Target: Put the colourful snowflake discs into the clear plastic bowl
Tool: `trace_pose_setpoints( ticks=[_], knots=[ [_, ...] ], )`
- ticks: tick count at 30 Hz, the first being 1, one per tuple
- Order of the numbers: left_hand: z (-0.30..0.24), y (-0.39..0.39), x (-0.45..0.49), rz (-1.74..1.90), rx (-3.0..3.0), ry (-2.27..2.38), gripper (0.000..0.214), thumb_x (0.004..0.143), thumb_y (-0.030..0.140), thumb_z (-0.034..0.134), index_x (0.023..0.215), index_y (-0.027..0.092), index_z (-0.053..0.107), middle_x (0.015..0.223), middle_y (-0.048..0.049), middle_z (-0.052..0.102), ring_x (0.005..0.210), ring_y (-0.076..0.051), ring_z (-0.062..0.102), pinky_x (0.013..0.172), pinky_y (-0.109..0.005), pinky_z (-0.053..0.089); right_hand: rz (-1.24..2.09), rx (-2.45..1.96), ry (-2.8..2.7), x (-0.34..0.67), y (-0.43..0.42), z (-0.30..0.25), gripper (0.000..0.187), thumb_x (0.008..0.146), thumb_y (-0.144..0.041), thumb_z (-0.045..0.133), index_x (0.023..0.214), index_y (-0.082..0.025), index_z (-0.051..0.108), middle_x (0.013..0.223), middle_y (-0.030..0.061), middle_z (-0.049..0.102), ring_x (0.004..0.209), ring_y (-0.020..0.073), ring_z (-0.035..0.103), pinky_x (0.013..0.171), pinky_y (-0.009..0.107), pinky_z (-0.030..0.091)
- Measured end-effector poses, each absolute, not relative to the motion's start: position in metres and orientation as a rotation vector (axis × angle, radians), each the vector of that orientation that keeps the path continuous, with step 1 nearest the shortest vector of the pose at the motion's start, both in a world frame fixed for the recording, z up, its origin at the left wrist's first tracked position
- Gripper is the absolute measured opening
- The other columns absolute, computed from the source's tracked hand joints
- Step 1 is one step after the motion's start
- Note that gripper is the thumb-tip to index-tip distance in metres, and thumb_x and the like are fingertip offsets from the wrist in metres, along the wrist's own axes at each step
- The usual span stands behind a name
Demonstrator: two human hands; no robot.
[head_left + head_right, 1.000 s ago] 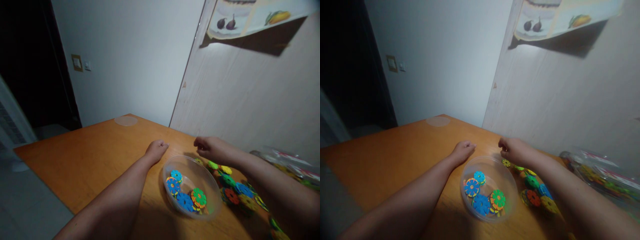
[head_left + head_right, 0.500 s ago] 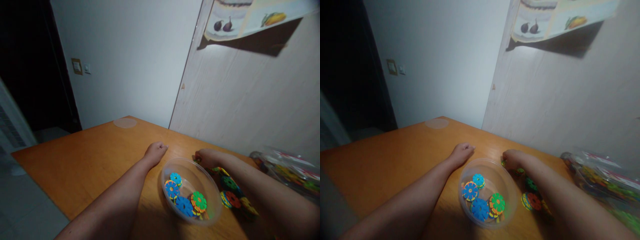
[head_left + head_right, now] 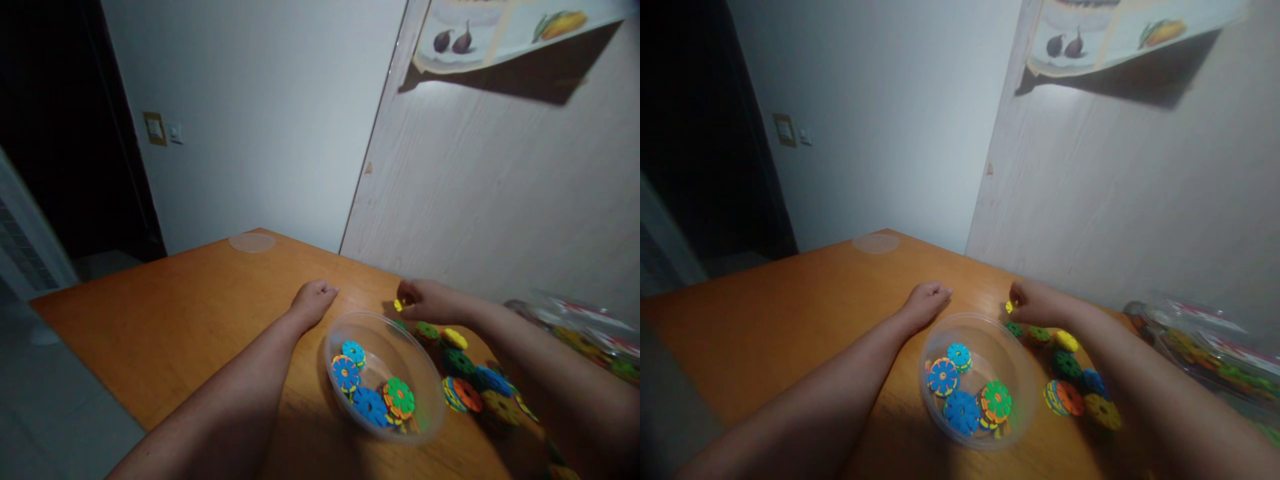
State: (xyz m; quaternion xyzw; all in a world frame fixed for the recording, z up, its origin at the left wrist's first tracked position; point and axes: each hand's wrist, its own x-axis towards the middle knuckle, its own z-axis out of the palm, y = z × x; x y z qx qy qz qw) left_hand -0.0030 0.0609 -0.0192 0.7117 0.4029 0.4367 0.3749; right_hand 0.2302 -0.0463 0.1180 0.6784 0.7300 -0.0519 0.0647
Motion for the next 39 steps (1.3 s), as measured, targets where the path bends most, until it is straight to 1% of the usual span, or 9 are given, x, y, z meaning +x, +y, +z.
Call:
trace_pose_setpoints(
  ticks=[2,6,12,18,22,27,32,36,39],
  knots=[
    [-0.019,0.061,-0.003,1.119,1.834,1.036,0.040,0.079,0.053,0.053,0.059,0.018,0.046,0.055,0.0045,0.043,0.053,-0.009,0.037,0.049,-0.024,0.022,-0.175,2.021,2.293,0.215,-0.058,0.135,0.029,0.075,-0.030,0.057,0.101,-0.018,0.059,0.095,0.0063,0.069,0.081,0.0178,0.061,0.062,0.024,0.043],
    [-0.018,0.061,-0.004,1.109,1.860,1.041,0.041,0.079,0.053,0.053,0.059,0.018,0.046,0.056,0.0042,0.044,0.055,-0.010,0.038,0.050,-0.023,0.022,-0.157,1.844,2.559,0.173,-0.084,0.154,0.026,0.071,-0.028,0.062,0.096,-0.020,0.060,0.094,0.0058,0.067,0.079,0.0184,0.058,0.065,0.025,0.042],
    [-0.016,0.059,-0.004,1.132,1.851,1.040,0.040,0.079,0.052,0.053,0.060,0.017,0.048,0.056,0.0042,0.045,0.055,-0.010,0.039,0.050,-0.023,0.023,-0.114,1.665,2.604,0.137,-0.096,0.136,0.032,0.068,-0.033,0.066,0.098,-0.021,0.063,0.093,0.0061,0.067,0.079,0.0200,0.058,0.065,0.027,0.041],
    [-0.018,0.061,-0.004,1.120,1.860,1.031,0.040,0.080,0.052,0.052,0.061,0.017,0.048,0.057,0.0040,0.046,0.055,-0.010,0.039,0.050,-0.024,0.022,-0.206,1.780,2.572,0.152,-0.084,0.135,0.032,0.073,-0.028,0.060,0.104,-0.021,0.060,0.093,0.0041,0.067,0.077,0.0171,0.059,0.062,0.024,0.041],
    [-0.019,0.062,-0.003,1.115,1.871,1.040,0.040,0.080,0.051,0.051,0.060,0.017,0.047,0.055,0.0042,0.044,0.054,-0.010,0.038,0.050,-0.024,0.022,-0.042,1.971,2.375,0.188,-0.064,0.139,0.030,0.079,-0.025,0.051,0.108,-0.020,0.059,0.093,0.0041,0.068,0.077,0.0159,0.060,0.062,0.024,0.040],
    [-0.019,0.062,-0.003,1.116,1.843,1.044,0.041,0.079,0.053,0.052,0.059,0.018,0.046,0.054,0.0048,0.044,0.053,-0.009,0.038,0.050,-0.023,0.021,-0.020,2.030,2.163,0.229,-0.039,0.122,0.037,0.070,-0.020,0.058,0.106,-0.013,0.064,0.096,0.0105,0.070,0.080,0.0207,0.062,0.062,0.027,0.040],
    [-0.019,0.062,-0.003,1.118,1.842,1.045,0.041,0.079,0.053,0.052,0.060,0.018,0.047,0.055,0.0048,0.045,0.053,-0.009,0.039,0.050,-0.023,0.022,-0.142,1.941,2.073,0.239,-0.025,0.096,0.038,0.064,-0.026,0.066,0.100,-0.016,0.069,0.098,0.0092,0.071,0.083,0.0221,0.064,0.062,0.026,0.040],
    [-0.017,0.061,-0.004,1.120,1.856,1.048,0.041,0.079,0.053,0.053,0.060,0.018,0.047,0.055,0.0046,0.045,0.054,-0.009,0.039,0.050,-0.023,0.022,-0.249,1.876,2.042,0.237,-0.019,0.087,0.030,0.063,-0.033,0.069,0.088,-0.017,0.072,0.086,0.0070,0.073,0.078,0.0222,0.065,0.057,0.026,0.038],
    [-0.016,0.060,-0.004,1.119,1.861,1.054,0.040,0.079,0.052,0.053,0.059,0.017,0.046,0.055,0.0047,0.044,0.054,-0.009,0.038,0.050,-0.023,0.022,-0.336,1.847,2.041,0.236,-0.016,0.087,0.033,0.057,-0.035,0.073,0.085,-0.017,0.072,0.083,0.0044,0.073,0.074,0.0200,0.064,0.054,0.024,0.037]
  ],
)
